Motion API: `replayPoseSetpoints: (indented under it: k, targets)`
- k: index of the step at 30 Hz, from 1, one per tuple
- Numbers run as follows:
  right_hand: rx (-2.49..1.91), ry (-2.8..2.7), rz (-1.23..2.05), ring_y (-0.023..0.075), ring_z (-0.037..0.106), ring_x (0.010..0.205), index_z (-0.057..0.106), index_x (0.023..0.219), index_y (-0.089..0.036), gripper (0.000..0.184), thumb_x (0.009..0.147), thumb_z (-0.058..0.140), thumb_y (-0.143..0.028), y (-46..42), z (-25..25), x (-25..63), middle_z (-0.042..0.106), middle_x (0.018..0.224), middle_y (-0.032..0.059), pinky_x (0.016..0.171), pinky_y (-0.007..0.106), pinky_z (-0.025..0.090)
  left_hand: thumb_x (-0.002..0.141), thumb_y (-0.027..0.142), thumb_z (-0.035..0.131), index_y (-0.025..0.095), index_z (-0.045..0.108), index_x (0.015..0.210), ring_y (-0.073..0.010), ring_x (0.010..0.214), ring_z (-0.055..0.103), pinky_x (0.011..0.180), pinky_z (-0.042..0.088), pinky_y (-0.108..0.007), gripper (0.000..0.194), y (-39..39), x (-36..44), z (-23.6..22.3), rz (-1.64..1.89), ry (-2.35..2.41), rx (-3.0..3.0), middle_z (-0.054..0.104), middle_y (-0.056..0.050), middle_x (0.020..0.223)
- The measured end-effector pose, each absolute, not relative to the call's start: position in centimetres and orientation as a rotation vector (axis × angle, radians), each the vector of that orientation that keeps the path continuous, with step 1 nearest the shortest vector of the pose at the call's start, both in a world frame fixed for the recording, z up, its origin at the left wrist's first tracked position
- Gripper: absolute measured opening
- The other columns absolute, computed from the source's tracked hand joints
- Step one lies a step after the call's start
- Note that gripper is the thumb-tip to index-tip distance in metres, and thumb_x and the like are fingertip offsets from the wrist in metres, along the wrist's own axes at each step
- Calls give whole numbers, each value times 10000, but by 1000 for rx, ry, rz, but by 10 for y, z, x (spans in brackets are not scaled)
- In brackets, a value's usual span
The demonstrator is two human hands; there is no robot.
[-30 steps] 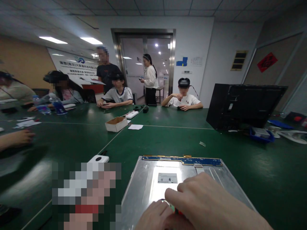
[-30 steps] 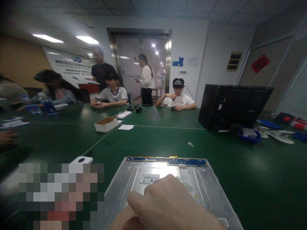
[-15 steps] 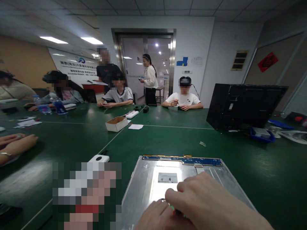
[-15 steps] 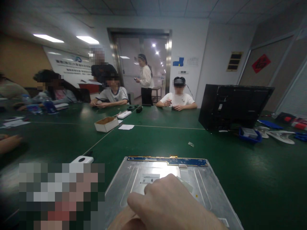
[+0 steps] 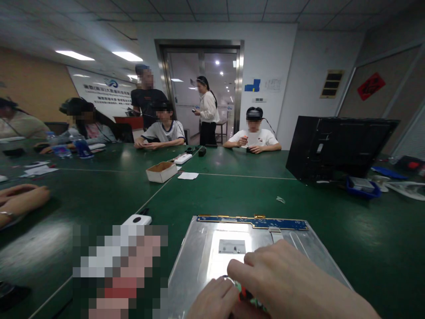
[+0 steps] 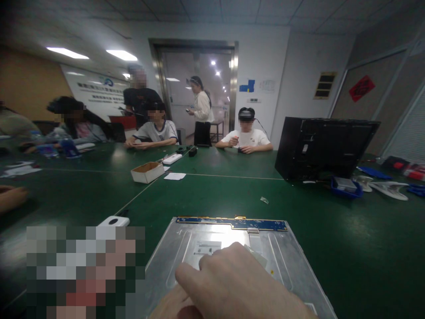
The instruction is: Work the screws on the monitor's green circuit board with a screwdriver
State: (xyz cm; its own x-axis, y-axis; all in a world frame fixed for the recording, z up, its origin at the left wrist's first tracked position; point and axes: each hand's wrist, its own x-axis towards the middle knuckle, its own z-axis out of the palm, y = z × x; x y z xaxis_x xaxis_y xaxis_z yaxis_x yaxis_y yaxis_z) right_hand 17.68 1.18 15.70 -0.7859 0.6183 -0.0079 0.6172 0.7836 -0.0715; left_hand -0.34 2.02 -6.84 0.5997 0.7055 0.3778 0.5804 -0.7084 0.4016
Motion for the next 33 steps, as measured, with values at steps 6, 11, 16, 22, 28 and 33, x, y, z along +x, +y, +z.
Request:
replayPoseSetpoints:
  k: [6, 11, 16, 22, 28, 33]
  targets:
    - [-1072, -2945, 90, 177, 668, 589, 637, 912, -222, 120, 917, 611, -339, 11, 155, 175, 739, 765, 7, 451, 302, 170, 840, 160, 508, 235, 581, 964, -206, 799, 544, 688, 466, -286, 162, 21, -1, -76, 704, 1101, 2590, 582, -11, 855]
    - [-985, -2954, 123, 158, 656, 611, 606, 957, -214, 150, 837, 688, -252, 11, 161, 175, 740, 848, 0, 449, 284, 222, 817, 117, 520, 238, 582, 961, -209, 806, 557, 692, 469, -291, 198, 18, 1, -59, 668, 1107, 2560, 594, -16, 860]
    - [-980, -2998, 133, 162, 644, 568, 602, 975, -221, 187, 869, 695, -345, 11, 162, 177, 742, 795, -3, 443, 273, 214, 800, 105, 561, 237, 566, 1017, -208, 817, 570, 682, 477, -275, 254, 16, 3, -46, 653, 1094, 2516, 616, -16, 911]
    - [-1059, -2962, 68, 168, 647, 547, 628, 879, -221, 187, 922, 622, -403, 12, 155, 177, 734, 712, 1, 448, 301, 161, 781, 109, 561, 227, 555, 920, -198, 770, 549, 675, 479, -276, 183, 17, 3, -55, 624, 1126, 2528, 588, -7, 847]
    - [-986, -2937, 71, 144, 653, 576, 585, 901, -209, 97, 838, 654, -234, 10, 159, 176, 723, 785, -12, 431, 291, 193, 776, 96, 527, 224, 558, 912, -214, 793, 557, 722, 495, -316, 190, 15, 1, -61, 640, 1143, 2500, 588, -23, 859]
    - [-978, -2948, 104, 158, 651, 582, 610, 950, -230, 141, 846, 684, -288, 9, 162, 177, 733, 792, -21, 441, 287, 189, 751, 117, 546, 233, 576, 962, -228, 828, 559, 744, 494, -321, 243, 16, 0, -58, 622, 1128, 2507, 604, -30, 894]
